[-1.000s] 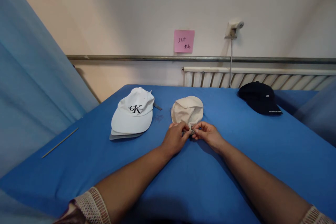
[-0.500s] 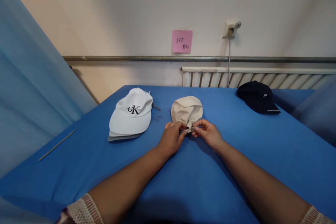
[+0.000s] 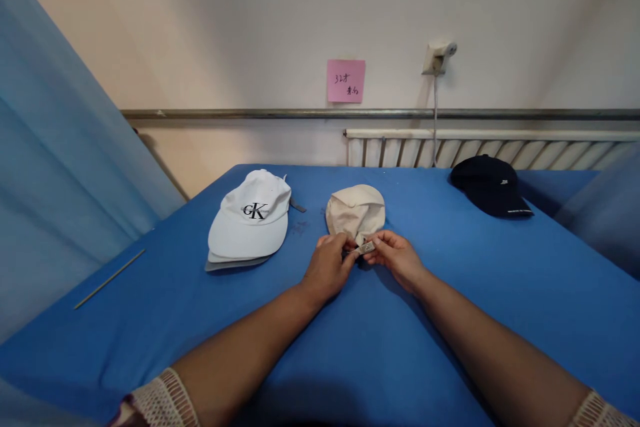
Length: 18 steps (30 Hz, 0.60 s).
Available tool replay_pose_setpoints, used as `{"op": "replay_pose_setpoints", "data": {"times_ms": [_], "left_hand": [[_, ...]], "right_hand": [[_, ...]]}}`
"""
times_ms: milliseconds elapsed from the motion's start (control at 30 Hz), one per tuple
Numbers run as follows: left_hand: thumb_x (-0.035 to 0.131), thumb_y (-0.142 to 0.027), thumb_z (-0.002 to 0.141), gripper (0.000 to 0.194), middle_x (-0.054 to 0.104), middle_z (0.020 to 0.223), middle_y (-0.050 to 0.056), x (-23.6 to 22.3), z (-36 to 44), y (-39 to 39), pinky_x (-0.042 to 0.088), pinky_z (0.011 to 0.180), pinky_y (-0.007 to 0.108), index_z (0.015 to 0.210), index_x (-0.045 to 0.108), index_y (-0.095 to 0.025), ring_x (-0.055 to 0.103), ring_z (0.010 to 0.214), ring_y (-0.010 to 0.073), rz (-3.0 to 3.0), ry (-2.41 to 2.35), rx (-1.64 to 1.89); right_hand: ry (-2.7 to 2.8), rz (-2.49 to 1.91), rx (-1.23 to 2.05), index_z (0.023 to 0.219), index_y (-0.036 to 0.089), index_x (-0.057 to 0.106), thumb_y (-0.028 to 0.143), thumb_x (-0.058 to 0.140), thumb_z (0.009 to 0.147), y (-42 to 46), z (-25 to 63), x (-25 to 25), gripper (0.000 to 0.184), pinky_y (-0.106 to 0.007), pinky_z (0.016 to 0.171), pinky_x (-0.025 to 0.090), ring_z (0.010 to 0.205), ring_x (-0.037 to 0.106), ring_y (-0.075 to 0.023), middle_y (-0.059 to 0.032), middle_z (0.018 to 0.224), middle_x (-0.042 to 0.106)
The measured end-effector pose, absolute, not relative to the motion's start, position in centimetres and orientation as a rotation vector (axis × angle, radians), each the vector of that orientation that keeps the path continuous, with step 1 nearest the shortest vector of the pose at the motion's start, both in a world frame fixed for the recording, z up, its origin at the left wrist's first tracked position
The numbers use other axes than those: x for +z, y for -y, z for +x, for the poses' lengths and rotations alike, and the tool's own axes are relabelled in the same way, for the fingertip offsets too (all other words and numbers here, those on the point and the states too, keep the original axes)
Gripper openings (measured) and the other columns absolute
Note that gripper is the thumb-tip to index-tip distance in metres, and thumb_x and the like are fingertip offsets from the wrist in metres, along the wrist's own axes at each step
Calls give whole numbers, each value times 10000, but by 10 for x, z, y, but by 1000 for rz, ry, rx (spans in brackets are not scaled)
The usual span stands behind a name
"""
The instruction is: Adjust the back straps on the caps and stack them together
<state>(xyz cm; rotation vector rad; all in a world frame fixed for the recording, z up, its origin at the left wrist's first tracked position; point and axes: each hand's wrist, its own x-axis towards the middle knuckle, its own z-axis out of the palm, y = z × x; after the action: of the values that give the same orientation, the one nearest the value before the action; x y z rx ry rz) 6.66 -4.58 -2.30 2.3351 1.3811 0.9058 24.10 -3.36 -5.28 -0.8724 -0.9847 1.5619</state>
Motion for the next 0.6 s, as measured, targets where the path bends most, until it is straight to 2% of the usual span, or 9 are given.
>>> {"op": "replay_pose_setpoints", "data": {"times_ms": [200,367,533,600], "left_hand": [[621,-252,844,71,677,821,-15,-25,66,43,389,880,359,874,573,-210,604,784,165,2282,-1400,919],[584,-279,867,68,685,841,-5,-23,66,44,395,895,365,885,579,-213,610,804,171,2294,-1404,893],[614,-240,832,156,697,960,16,-27,63,43,366,958,416,985,593,-222,615,915,205,2384,-1425,758],[623,-207,817,202,693,990,22,-28,62,43,354,975,423,1016,591,-225,609,946,212,2404,-1443,740]], "right_hand": [[994,-890,1585,759,168,620,474,827,605,34,240,-52,401,-267,580,515,601,643,-134,-24,701,684],[1026,-883,1560,726,164,623,464,831,586,34,240,-52,392,-274,591,501,612,637,-135,-26,698,677],[1096,-1011,1341,698,176,603,541,786,586,29,241,-57,423,-267,541,459,567,596,-138,-17,640,647],[1140,-1070,1216,701,188,592,554,747,625,27,242,-60,405,-257,513,428,528,564,-132,-1,594,624]]}}
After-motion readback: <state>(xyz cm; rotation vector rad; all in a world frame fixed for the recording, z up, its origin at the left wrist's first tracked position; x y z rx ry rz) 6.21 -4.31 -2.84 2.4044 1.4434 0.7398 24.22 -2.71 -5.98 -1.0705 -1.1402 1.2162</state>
